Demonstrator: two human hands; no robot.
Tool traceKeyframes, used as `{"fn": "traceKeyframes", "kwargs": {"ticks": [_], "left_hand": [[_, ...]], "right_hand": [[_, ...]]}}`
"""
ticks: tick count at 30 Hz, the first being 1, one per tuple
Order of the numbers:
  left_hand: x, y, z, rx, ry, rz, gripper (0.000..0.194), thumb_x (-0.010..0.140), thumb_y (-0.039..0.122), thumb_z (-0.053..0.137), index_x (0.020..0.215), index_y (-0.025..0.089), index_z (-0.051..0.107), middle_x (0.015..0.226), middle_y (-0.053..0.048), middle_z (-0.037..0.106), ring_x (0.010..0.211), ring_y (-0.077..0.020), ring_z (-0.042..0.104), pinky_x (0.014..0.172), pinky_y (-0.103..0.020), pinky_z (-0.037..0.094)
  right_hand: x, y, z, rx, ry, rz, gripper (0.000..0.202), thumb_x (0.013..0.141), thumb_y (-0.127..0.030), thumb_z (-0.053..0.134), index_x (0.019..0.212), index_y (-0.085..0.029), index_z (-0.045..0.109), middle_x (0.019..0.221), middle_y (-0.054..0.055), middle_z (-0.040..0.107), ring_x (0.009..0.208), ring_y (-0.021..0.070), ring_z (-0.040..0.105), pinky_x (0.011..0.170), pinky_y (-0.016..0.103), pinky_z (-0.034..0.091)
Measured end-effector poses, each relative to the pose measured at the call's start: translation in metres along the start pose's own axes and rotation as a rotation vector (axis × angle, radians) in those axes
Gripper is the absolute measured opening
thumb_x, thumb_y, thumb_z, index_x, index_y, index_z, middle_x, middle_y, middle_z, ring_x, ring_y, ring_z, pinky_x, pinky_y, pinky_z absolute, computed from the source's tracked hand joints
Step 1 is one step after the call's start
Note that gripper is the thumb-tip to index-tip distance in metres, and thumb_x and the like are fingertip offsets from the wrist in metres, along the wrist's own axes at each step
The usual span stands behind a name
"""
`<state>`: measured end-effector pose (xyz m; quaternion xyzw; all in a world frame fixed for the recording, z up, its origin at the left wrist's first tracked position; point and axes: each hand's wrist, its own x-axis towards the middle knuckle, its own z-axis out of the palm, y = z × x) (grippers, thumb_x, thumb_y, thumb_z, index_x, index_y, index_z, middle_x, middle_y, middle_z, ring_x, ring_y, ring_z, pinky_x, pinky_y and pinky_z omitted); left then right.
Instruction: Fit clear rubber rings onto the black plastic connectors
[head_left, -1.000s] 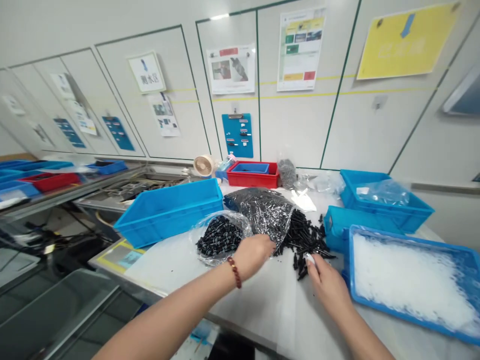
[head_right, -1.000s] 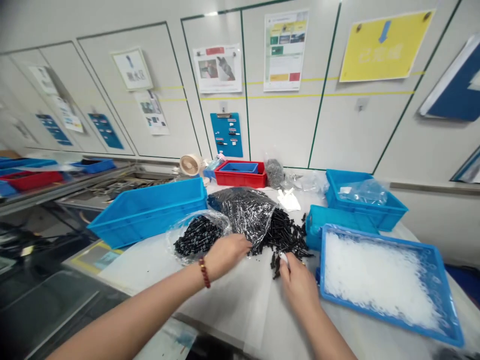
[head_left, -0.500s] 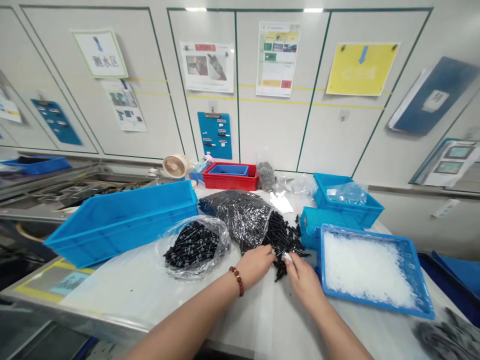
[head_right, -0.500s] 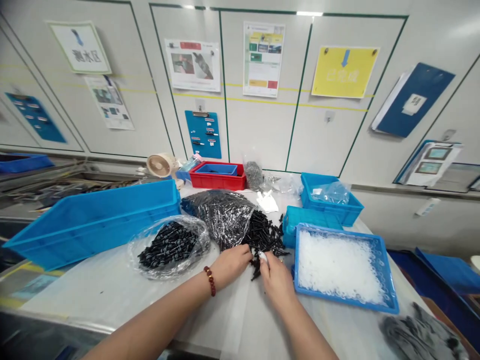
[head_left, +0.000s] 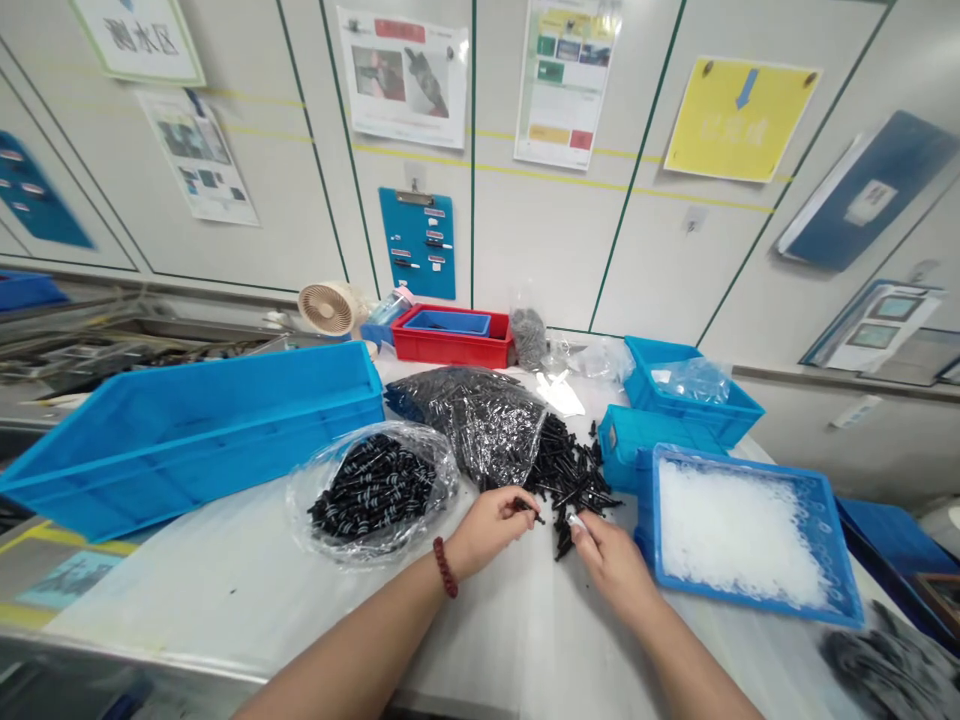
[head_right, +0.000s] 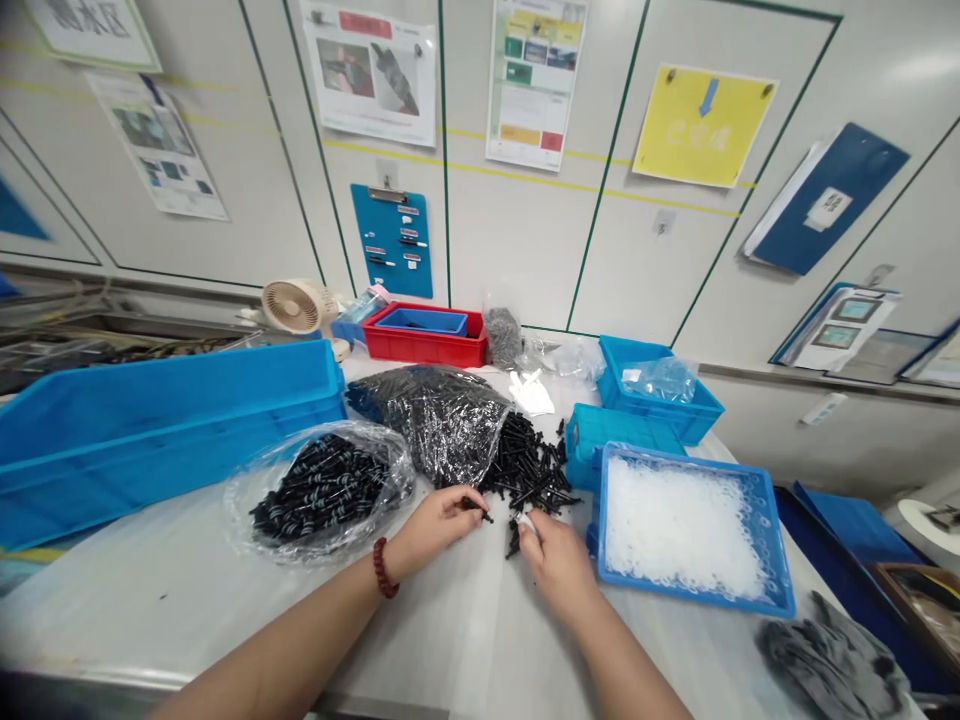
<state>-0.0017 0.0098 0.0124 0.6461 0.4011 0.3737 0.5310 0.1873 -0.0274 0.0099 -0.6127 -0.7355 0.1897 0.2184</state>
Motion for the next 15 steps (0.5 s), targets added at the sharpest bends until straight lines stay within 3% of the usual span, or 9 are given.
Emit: {"fn": "traceKeyframes", "kwargs": {"ticks": [3, 6, 11, 15], "left_hand": [[-0.002, -0.004, 0.000, -0.092, -0.011, -0.026, 0.016, 0.072, 0.022, 0.056, 0.085, 0.013, 0.055, 0.073, -0.002, 0.062, 0.055, -0.0092, 0.053, 0.046, -0.017, 0.040], [-0.005, -0.005, 0.002, -0.068, -0.042, 0.044, 0.017, 0.077, 0.028, 0.056, 0.084, 0.012, 0.058, 0.073, -0.004, 0.063, 0.057, -0.0106, 0.056, 0.051, -0.020, 0.044], [-0.008, -0.004, 0.002, 0.289, -0.070, 0.238, 0.016, 0.082, 0.026, 0.055, 0.084, 0.015, 0.067, 0.065, -0.002, 0.064, 0.062, -0.0126, 0.058, 0.063, -0.022, 0.047], [-0.008, -0.008, 0.004, 0.454, -0.168, 0.346, 0.017, 0.085, 0.022, 0.054, 0.093, 0.019, 0.069, 0.080, -0.003, 0.069, 0.074, -0.0141, 0.061, 0.072, -0.023, 0.047]], "right_hand": [[-0.001, 0.000, 0.001, -0.029, -0.032, 0.012, 0.032, 0.086, -0.037, 0.028, 0.065, -0.020, 0.044, 0.058, -0.001, 0.047, 0.056, 0.0125, 0.040, 0.054, 0.022, 0.029], [-0.003, -0.002, 0.002, -0.055, -0.068, 0.008, 0.031, 0.086, -0.035, 0.030, 0.067, -0.019, 0.049, 0.059, -0.001, 0.050, 0.056, 0.0125, 0.042, 0.054, 0.022, 0.028], [-0.007, -0.010, 0.002, -0.156, -0.111, -0.039, 0.027, 0.084, -0.032, 0.034, 0.068, -0.019, 0.052, 0.061, 0.000, 0.054, 0.056, 0.0124, 0.045, 0.052, 0.022, 0.024], [-0.009, -0.016, 0.002, -0.231, -0.139, -0.048, 0.025, 0.084, -0.030, 0.035, 0.072, -0.020, 0.054, 0.065, 0.001, 0.059, 0.060, 0.0134, 0.049, 0.053, 0.022, 0.022]]}}
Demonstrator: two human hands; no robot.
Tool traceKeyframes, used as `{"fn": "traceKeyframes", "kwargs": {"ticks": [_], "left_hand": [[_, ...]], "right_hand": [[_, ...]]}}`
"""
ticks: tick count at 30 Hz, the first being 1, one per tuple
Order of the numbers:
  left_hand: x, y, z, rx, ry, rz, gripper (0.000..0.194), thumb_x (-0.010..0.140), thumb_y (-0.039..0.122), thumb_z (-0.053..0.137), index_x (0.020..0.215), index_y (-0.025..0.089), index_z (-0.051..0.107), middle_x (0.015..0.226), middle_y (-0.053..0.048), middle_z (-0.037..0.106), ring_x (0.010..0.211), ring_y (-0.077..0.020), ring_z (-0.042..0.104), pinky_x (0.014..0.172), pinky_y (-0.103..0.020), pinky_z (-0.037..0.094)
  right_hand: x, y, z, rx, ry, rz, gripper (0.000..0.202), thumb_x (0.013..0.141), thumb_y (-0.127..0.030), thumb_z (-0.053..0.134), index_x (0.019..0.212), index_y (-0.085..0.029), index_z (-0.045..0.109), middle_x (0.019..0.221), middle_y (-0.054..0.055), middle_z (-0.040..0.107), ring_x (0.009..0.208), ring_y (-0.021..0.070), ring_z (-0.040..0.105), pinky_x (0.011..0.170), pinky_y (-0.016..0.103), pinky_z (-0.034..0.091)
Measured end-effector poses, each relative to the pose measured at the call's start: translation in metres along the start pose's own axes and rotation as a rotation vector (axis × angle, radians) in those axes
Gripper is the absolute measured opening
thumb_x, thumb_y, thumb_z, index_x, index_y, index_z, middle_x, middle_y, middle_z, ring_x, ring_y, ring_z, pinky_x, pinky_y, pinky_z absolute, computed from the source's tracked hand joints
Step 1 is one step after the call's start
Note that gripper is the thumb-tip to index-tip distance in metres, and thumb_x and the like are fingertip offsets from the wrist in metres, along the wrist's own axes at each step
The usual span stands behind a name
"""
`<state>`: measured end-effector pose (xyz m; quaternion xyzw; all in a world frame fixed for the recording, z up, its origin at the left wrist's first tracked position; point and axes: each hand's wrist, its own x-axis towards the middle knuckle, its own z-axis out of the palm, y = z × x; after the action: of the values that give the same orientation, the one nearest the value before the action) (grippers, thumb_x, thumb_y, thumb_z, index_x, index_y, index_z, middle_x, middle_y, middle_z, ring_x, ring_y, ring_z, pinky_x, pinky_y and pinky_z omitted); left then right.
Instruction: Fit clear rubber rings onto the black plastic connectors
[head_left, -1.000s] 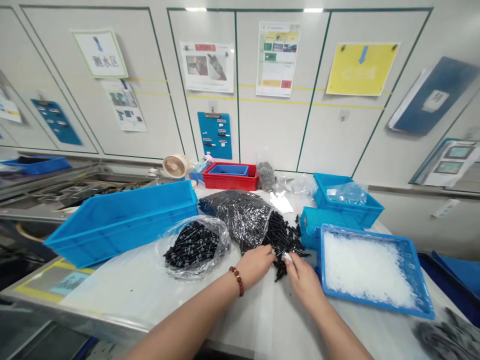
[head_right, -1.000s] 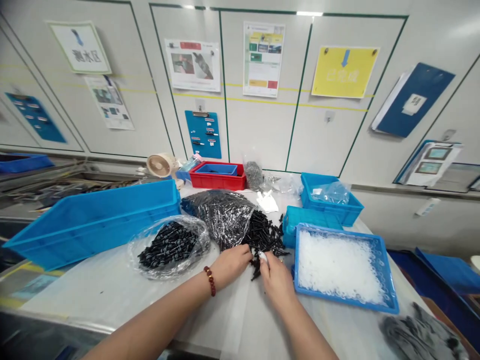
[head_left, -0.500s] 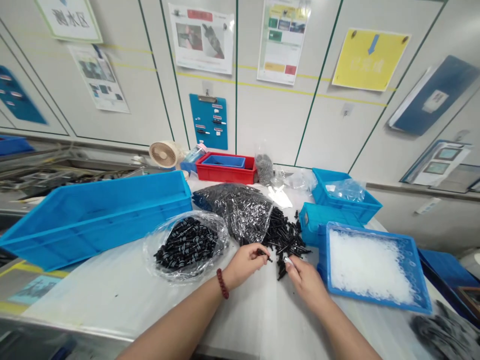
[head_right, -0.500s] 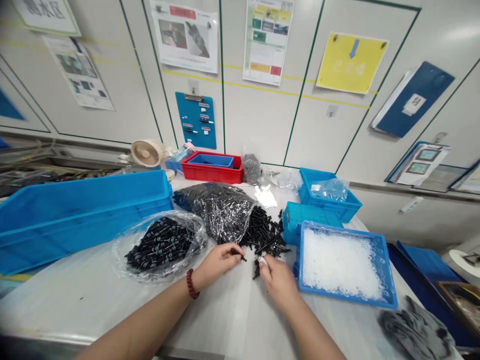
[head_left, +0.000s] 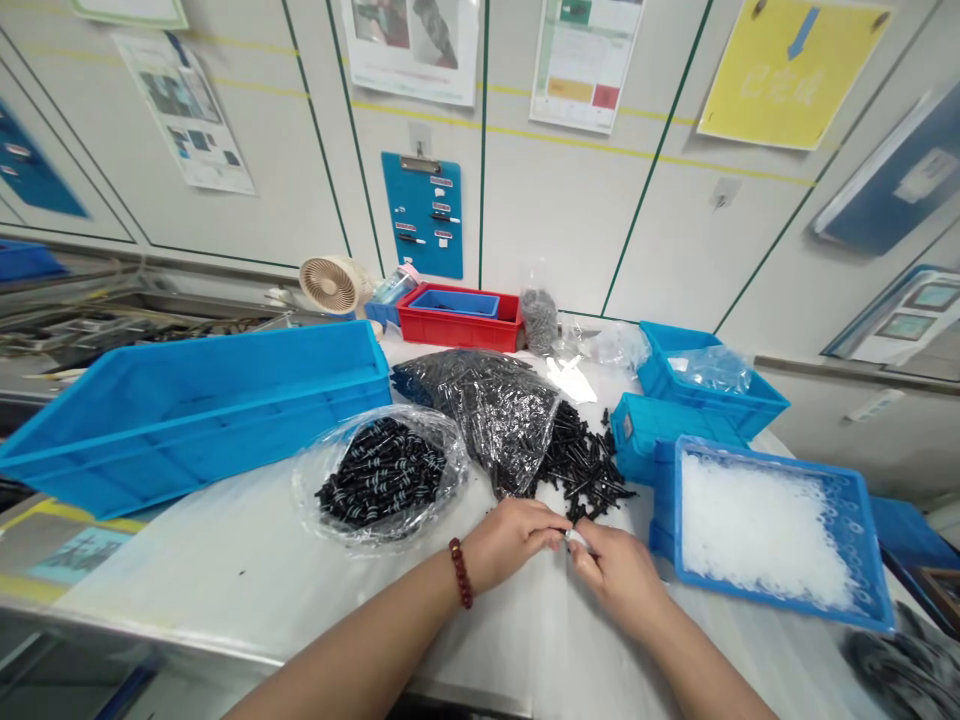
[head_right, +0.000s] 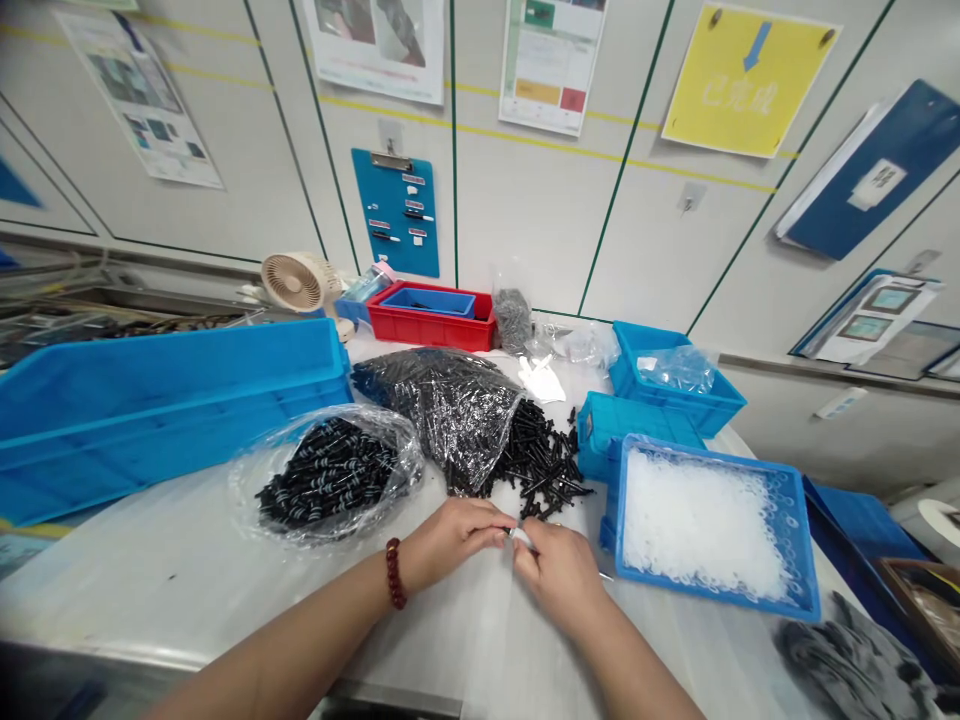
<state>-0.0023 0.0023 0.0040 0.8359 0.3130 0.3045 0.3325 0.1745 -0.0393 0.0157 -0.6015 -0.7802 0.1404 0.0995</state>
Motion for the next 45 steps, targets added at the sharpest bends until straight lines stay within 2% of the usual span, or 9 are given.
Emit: {"fn": "traceKeyframes", "kwargs": {"ticks": [8, 16, 24, 29, 36, 42, 45], "left_hand": [[-0.003, -0.005, 0.005, 0.041, -0.051, 0.040, 0.023, 0.087, 0.019, 0.050, 0.105, 0.020, 0.064, 0.077, -0.002, 0.070, 0.077, -0.0142, 0.063, 0.076, -0.022, 0.047], [-0.001, 0.005, -0.003, -0.018, -0.015, -0.092, 0.016, 0.083, 0.017, 0.055, 0.093, 0.018, 0.068, 0.078, -0.002, 0.068, 0.073, -0.0132, 0.061, 0.075, -0.022, 0.046], [-0.001, 0.009, -0.003, -0.044, -0.001, -0.099, 0.015, 0.082, 0.018, 0.055, 0.088, 0.019, 0.068, 0.073, -0.001, 0.068, 0.070, -0.0135, 0.060, 0.075, -0.022, 0.045], [-0.001, 0.011, -0.004, -0.077, -0.002, -0.110, 0.016, 0.083, 0.019, 0.053, 0.087, 0.018, 0.068, 0.073, -0.001, 0.069, 0.066, -0.0127, 0.061, 0.071, -0.021, 0.047], [-0.001, 0.011, -0.004, -0.039, 0.011, -0.078, 0.015, 0.081, 0.014, 0.053, 0.086, 0.018, 0.067, 0.072, -0.001, 0.069, 0.070, -0.0137, 0.061, 0.074, -0.023, 0.046], [-0.004, 0.011, 0.000, -0.207, 0.036, -0.194, 0.010, 0.079, 0.015, 0.052, 0.082, 0.017, 0.062, 0.070, 0.000, 0.067, 0.066, -0.0130, 0.063, 0.064, -0.020, 0.047], [-0.004, 0.006, 0.003, -0.301, 0.093, -0.222, 0.008, 0.080, 0.018, 0.050, 0.082, 0.016, 0.058, 0.073, -0.001, 0.066, 0.068, -0.0139, 0.064, 0.063, -0.021, 0.048]], "right_hand": [[-0.001, -0.004, -0.002, -0.017, -0.018, 0.039, 0.026, 0.084, -0.031, 0.038, 0.072, -0.020, 0.059, 0.067, 0.003, 0.062, 0.061, 0.0139, 0.052, 0.053, 0.023, 0.021], [-0.001, 0.001, 0.001, 0.080, -0.017, -0.019, 0.021, 0.084, -0.026, 0.037, 0.079, -0.020, 0.056, 0.069, 0.002, 0.060, 0.062, 0.0138, 0.049, 0.055, 0.023, 0.023], [-0.001, 0.000, 0.000, 0.043, -0.004, -0.003, 0.021, 0.082, -0.025, 0.039, 0.073, -0.020, 0.057, 0.066, 0.001, 0.060, 0.060, 0.0131, 0.049, 0.053, 0.023, 0.021], [-0.001, 0.001, 0.000, 0.009, 0.024, 0.014, 0.026, 0.084, -0.031, 0.039, 0.069, -0.020, 0.057, 0.063, 0.001, 0.060, 0.058, 0.0128, 0.049, 0.052, 0.023, 0.019], [-0.001, 0.000, 0.002, -0.032, 0.032, 0.063, 0.029, 0.085, -0.036, 0.041, 0.068, -0.020, 0.057, 0.064, 0.001, 0.061, 0.058, 0.0124, 0.051, 0.052, 0.023, 0.018], [-0.001, 0.000, 0.002, -0.052, 0.054, 0.113, 0.025, 0.084, -0.033, 0.044, 0.068, -0.021, 0.057, 0.063, 0.001, 0.061, 0.055, 0.0113, 0.050, 0.050, 0.022, 0.018], [0.000, 0.003, 0.001, 0.002, 0.080, 0.168, 0.026, 0.084, -0.035, 0.042, 0.069, -0.021, 0.059, 0.062, 0.001, 0.061, 0.056, 0.0127, 0.051, 0.049, 0.021, 0.021]]}}
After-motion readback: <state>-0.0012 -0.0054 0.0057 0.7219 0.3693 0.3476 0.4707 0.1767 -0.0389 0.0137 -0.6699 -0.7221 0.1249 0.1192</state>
